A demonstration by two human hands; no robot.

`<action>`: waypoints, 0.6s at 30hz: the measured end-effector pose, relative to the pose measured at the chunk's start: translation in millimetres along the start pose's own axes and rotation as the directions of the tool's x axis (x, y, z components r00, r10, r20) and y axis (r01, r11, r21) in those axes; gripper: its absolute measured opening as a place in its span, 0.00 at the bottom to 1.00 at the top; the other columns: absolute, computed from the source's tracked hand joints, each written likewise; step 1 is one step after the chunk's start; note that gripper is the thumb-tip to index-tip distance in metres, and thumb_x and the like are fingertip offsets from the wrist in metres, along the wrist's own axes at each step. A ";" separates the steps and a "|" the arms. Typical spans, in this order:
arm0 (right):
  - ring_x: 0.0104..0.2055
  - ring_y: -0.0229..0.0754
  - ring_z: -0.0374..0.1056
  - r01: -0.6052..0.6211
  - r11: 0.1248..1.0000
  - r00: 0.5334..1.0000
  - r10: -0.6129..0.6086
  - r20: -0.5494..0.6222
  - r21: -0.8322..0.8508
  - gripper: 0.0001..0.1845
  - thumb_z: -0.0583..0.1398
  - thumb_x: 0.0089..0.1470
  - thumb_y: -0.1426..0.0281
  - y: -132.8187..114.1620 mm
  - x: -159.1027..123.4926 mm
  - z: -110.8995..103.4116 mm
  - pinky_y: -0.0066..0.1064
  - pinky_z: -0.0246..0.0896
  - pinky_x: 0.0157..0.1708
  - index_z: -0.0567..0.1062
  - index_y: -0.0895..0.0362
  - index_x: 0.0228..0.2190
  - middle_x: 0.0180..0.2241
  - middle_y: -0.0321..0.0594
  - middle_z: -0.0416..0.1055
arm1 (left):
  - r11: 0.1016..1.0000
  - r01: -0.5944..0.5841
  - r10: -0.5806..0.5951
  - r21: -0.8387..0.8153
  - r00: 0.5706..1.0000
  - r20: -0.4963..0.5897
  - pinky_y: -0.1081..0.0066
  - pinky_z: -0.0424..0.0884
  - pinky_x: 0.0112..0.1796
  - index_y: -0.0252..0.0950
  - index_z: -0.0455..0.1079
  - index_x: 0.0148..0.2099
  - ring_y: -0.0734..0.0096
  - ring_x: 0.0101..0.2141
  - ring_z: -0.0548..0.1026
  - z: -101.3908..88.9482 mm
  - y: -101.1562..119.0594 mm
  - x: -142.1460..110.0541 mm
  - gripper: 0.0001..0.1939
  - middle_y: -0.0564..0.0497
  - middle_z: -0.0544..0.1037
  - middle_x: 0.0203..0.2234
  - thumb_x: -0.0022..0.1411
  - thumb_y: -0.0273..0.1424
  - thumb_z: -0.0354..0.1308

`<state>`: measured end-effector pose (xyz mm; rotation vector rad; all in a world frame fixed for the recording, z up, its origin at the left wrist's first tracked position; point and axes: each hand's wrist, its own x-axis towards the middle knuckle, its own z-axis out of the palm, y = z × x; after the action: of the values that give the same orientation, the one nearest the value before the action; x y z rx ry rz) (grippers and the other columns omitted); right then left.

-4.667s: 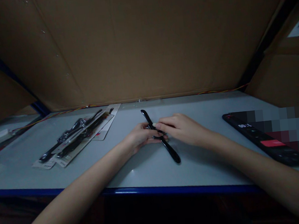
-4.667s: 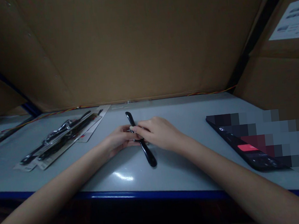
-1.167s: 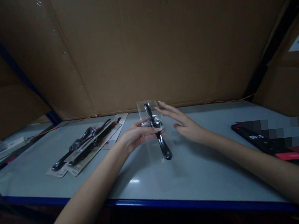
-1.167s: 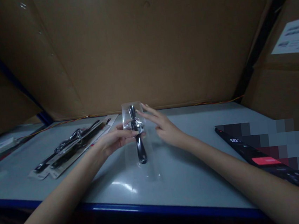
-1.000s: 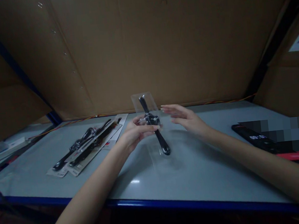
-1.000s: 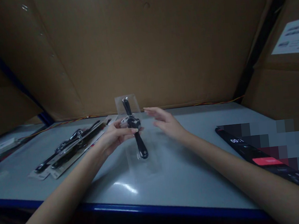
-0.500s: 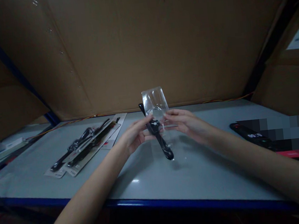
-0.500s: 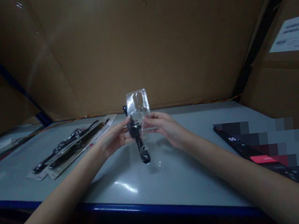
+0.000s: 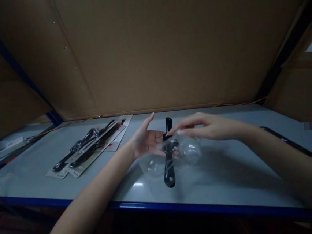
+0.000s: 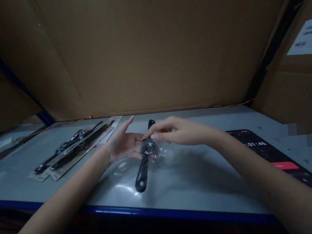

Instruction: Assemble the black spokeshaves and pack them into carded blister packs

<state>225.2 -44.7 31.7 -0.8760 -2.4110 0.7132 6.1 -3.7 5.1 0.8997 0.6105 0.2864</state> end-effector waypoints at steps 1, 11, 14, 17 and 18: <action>0.27 0.37 0.62 0.017 0.994 1.000 -0.018 -0.005 -0.110 0.14 0.54 0.56 0.62 -4.1 0.6 4.5 0.30 0.55 0.27 0.75 0.50 0.41 0.27 0.35 0.71 | 0.999 0.038 -0.038 0.010 0.999 0.028 0.62 0.71 0.34 0.27 0.68 0.42 0.58 0.31 0.76 0.5 -0.7 0.8 0.40 0.40 0.77 0.30 0.54 0.61 0.39; 0.34 0.41 0.61 0.196 0.880 0.961 -0.259 -0.092 -0.433 0.07 0.52 0.58 0.67 4.7 15.2 39.9 0.34 0.55 0.38 0.68 0.55 0.32 0.30 0.39 0.68 | 0.973 -0.065 0.055 0.222 0.997 0.051 0.66 0.72 0.31 0.30 0.69 0.36 0.70 0.24 0.74 15.8 -17.5 1.8 0.25 0.48 0.75 0.23 0.52 0.50 0.58; 0.35 0.41 0.61 0.178 0.872 0.941 -0.286 -0.179 -0.455 0.09 0.49 0.60 0.68 13.0 17.8 46.2 0.34 0.54 0.37 0.67 0.54 0.32 0.32 0.39 0.69 | 0.942 -0.093 0.068 0.324 0.994 0.088 0.69 0.71 0.33 0.31 0.68 0.44 0.71 0.27 0.76 19.3 -21.5 1.5 0.21 0.49 0.76 0.27 0.46 0.31 0.67; 0.36 0.43 0.61 0.053 0.842 0.877 -0.297 -0.378 -0.537 0.10 0.47 0.60 0.69 17.7 18.6 53.2 0.38 0.51 0.38 0.67 0.53 0.32 0.31 0.39 0.70 | 0.942 -0.049 0.032 0.332 0.998 0.056 0.66 0.71 0.35 0.31 0.60 0.54 0.67 0.29 0.77 20.7 -23.7 2.8 0.34 0.47 0.77 0.30 0.44 0.23 0.67; 0.37 0.44 0.62 0.007 0.841 0.844 -0.295 -0.448 -0.541 0.09 0.47 0.60 0.69 18.0 18.3 54.4 0.40 0.51 0.40 0.67 0.53 0.33 0.32 0.39 0.70 | 0.946 -0.045 0.039 0.322 0.999 0.023 0.65 0.71 0.35 0.30 0.58 0.55 0.66 0.29 0.78 20.8 -23.5 3.0 0.36 0.47 0.77 0.30 0.43 0.22 0.67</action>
<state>188.9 -36.9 -15.6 -0.9047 -2.1450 -0.2599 20.7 -29.6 -5.1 1.2308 0.6337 0.2198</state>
